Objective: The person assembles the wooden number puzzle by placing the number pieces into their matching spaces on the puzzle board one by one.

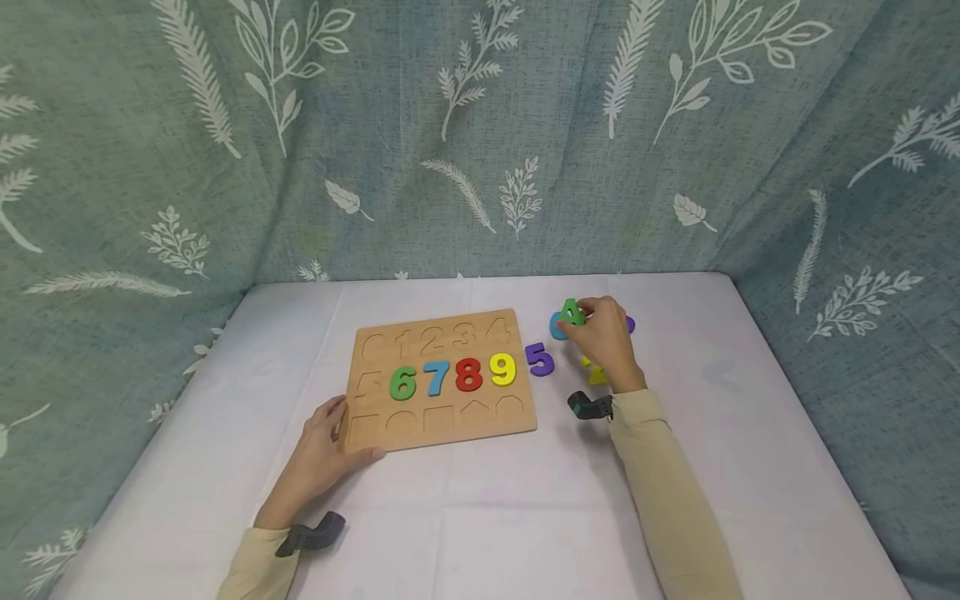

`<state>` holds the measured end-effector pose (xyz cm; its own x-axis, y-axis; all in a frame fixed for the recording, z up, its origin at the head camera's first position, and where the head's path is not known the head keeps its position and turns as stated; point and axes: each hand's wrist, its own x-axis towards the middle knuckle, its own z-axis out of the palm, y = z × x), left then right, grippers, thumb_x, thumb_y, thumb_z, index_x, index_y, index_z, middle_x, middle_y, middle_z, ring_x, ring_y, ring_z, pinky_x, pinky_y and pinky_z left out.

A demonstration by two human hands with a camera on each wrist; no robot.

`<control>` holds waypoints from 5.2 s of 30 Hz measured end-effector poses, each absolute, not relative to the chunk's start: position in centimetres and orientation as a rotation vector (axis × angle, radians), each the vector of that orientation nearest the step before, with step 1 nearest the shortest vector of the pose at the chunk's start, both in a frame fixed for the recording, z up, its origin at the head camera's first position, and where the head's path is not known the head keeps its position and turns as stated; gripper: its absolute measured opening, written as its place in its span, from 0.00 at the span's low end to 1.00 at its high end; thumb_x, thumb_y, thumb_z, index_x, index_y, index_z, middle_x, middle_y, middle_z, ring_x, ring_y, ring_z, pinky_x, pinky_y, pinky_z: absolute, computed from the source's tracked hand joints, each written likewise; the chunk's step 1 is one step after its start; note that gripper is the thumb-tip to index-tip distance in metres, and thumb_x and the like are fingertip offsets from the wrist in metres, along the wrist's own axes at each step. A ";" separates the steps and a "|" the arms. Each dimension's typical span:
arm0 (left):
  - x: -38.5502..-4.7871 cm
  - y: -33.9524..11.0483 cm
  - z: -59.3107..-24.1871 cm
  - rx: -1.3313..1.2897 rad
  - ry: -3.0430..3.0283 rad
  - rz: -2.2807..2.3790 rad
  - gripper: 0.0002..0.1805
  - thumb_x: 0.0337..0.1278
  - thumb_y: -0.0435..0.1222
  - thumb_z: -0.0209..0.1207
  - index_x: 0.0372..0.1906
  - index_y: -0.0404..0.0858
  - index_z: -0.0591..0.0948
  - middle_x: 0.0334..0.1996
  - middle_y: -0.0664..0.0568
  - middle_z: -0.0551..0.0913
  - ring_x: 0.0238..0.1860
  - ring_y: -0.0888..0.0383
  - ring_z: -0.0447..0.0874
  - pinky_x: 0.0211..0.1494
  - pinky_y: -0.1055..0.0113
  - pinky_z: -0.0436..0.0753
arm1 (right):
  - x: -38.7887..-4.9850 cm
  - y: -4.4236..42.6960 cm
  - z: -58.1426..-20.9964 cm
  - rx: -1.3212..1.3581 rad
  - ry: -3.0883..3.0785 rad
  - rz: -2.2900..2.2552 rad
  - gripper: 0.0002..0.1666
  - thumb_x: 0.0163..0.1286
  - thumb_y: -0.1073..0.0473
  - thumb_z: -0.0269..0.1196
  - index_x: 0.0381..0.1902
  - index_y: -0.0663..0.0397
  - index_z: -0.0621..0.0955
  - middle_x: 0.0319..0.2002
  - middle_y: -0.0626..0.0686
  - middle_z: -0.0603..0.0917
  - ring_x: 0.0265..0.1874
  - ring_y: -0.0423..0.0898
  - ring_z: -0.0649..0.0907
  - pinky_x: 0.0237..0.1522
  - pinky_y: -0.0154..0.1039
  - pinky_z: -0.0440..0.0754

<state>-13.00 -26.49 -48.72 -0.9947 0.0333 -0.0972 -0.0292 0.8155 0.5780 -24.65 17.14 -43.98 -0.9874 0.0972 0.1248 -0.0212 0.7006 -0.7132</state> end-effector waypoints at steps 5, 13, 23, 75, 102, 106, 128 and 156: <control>-13.1 -26.6 -48.8 0.013 2.896 0.930 0.66 0.46 0.56 0.78 0.80 0.24 0.54 0.80 0.31 0.54 0.79 0.31 0.54 0.79 0.35 0.63 | -25.5 15.2 -43.9 -0.060 -2.766 1.199 0.35 0.65 0.52 0.73 0.63 0.70 0.80 0.57 0.68 0.83 0.51 0.60 0.83 0.45 0.49 0.87; -13.1 -26.5 -48.9 0.012 2.894 0.937 0.66 0.47 0.56 0.77 0.80 0.24 0.54 0.80 0.32 0.54 0.79 0.32 0.53 0.79 0.36 0.63 | -26.5 12.5 -44.0 -0.047 -2.769 1.253 0.35 0.64 0.52 0.74 0.62 0.71 0.80 0.60 0.68 0.83 0.57 0.62 0.83 0.59 0.56 0.86; -13.0 -26.5 -48.8 0.008 2.891 0.938 0.66 0.46 0.56 0.78 0.80 0.25 0.54 0.80 0.32 0.53 0.79 0.32 0.53 0.79 0.36 0.63 | -27.3 10.2 -44.7 0.031 -2.761 1.252 0.31 0.63 0.55 0.74 0.59 0.71 0.82 0.57 0.68 0.85 0.54 0.60 0.84 0.55 0.54 0.87; -13.0 -26.6 -48.9 0.024 2.911 0.954 0.66 0.45 0.55 0.79 0.79 0.23 0.56 0.79 0.31 0.55 0.78 0.31 0.55 0.79 0.36 0.64 | -28.2 5.1 -46.9 -0.196 -2.948 1.188 0.27 0.61 0.50 0.78 0.49 0.64 0.84 0.43 0.57 0.81 0.39 0.51 0.81 0.44 0.44 0.86; -13.1 -26.5 -48.6 -0.006 2.883 0.939 0.66 0.47 0.56 0.77 0.80 0.24 0.54 0.81 0.33 0.53 0.80 0.33 0.52 0.80 0.36 0.63 | -26.1 12.8 -41.2 0.029 -2.584 1.213 0.26 0.73 0.53 0.66 0.59 0.69 0.83 0.50 0.68 0.86 0.44 0.61 0.86 0.44 0.55 0.86; -13.1 -26.5 -48.7 -0.008 2.885 0.932 0.67 0.47 0.57 0.77 0.79 0.24 0.54 0.81 0.32 0.53 0.80 0.33 0.53 0.79 0.36 0.63 | -25.3 14.8 -40.8 -0.004 -2.552 1.204 0.25 0.74 0.54 0.65 0.60 0.68 0.83 0.50 0.68 0.85 0.46 0.61 0.84 0.44 0.54 0.87; -13.1 -26.6 -48.9 -0.004 2.881 0.943 0.67 0.47 0.57 0.77 0.80 0.25 0.54 0.81 0.33 0.53 0.80 0.33 0.52 0.80 0.37 0.63 | -27.1 13.2 -46.8 0.310 -2.926 1.203 0.27 0.68 0.54 0.72 0.60 0.63 0.84 0.49 0.61 0.83 0.44 0.54 0.81 0.42 0.43 0.83; -13.2 -26.6 -49.0 -0.008 2.882 0.949 0.67 0.46 0.57 0.78 0.80 0.25 0.54 0.81 0.34 0.53 0.80 0.34 0.53 0.80 0.38 0.64 | -28.4 10.5 -48.1 0.328 -2.954 1.218 0.21 0.66 0.53 0.74 0.53 0.58 0.88 0.46 0.58 0.83 0.44 0.51 0.80 0.45 0.43 0.82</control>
